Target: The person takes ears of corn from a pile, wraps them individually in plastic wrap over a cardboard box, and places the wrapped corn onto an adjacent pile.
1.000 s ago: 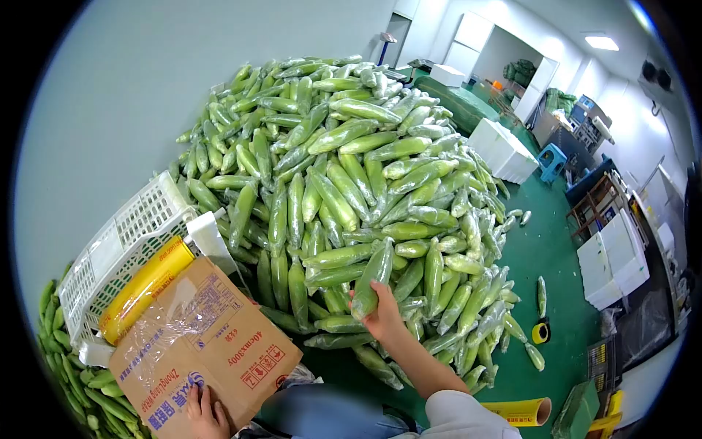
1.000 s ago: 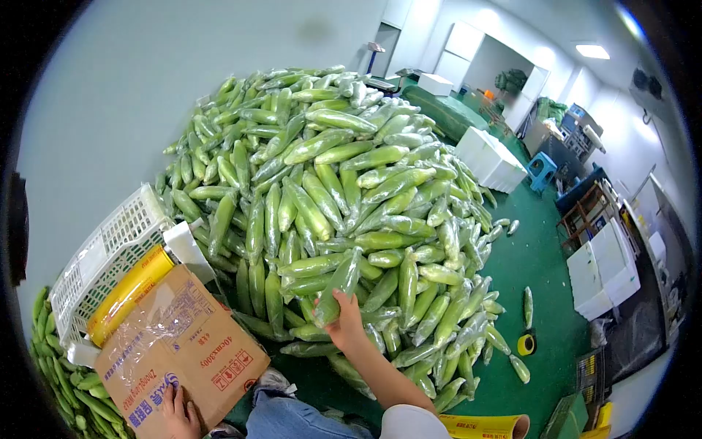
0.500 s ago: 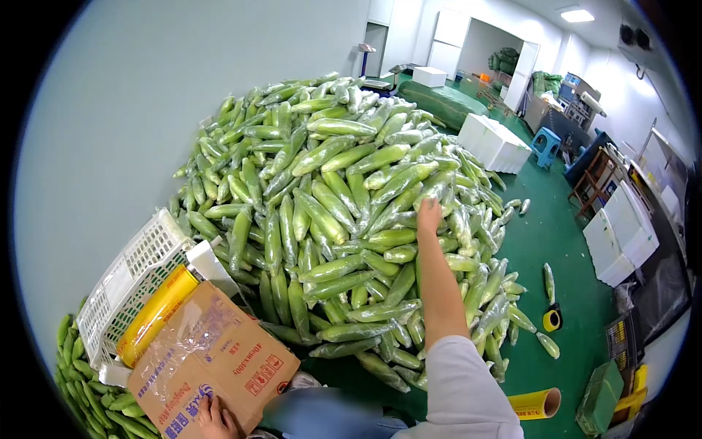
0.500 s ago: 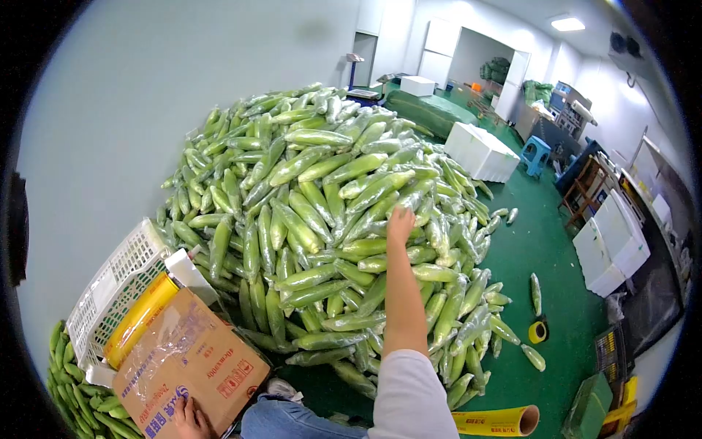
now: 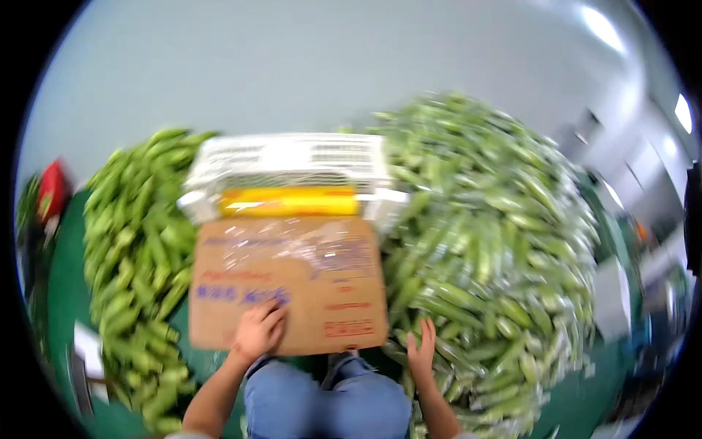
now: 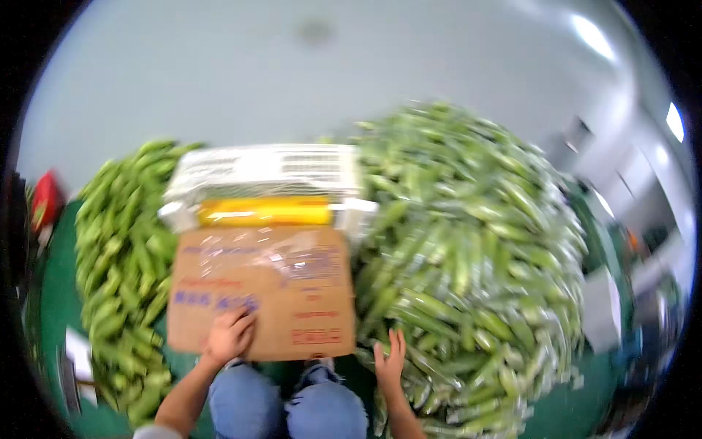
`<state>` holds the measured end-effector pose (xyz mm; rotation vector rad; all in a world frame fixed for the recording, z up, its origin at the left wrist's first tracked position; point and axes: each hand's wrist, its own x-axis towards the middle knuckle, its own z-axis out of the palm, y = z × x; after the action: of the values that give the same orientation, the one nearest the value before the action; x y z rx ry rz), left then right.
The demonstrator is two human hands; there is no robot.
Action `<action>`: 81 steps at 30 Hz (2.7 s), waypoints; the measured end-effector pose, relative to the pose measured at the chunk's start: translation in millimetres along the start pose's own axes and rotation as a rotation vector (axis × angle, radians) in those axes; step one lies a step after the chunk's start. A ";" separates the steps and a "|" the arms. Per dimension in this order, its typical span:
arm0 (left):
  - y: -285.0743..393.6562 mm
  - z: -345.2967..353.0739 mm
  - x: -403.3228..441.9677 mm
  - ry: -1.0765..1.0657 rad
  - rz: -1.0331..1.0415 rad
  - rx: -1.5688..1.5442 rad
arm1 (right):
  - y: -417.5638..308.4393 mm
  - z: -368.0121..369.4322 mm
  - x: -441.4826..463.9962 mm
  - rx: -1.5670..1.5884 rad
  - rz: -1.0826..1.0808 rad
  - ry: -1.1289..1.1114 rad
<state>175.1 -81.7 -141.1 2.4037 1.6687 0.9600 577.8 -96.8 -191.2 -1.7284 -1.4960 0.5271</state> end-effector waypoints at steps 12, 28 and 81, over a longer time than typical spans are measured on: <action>-113.0 0.8 78.6 0.163 -0.207 0.216 | 3.6 112.3 -63.7 0.742 0.275 -0.200; -204.4 -27.7 173.4 -0.256 -0.334 0.288 | -78.2 123.0 -24.6 0.971 0.862 -0.049; -44.5 -29.8 -128.0 -0.379 -1.381 -1.637 | -62.8 158.3 68.7 0.804 0.793 -0.027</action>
<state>94.8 -182.6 -192.3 0.1835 1.0277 0.7914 436.3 14.5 -228.1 -1.5576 -0.4048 1.3374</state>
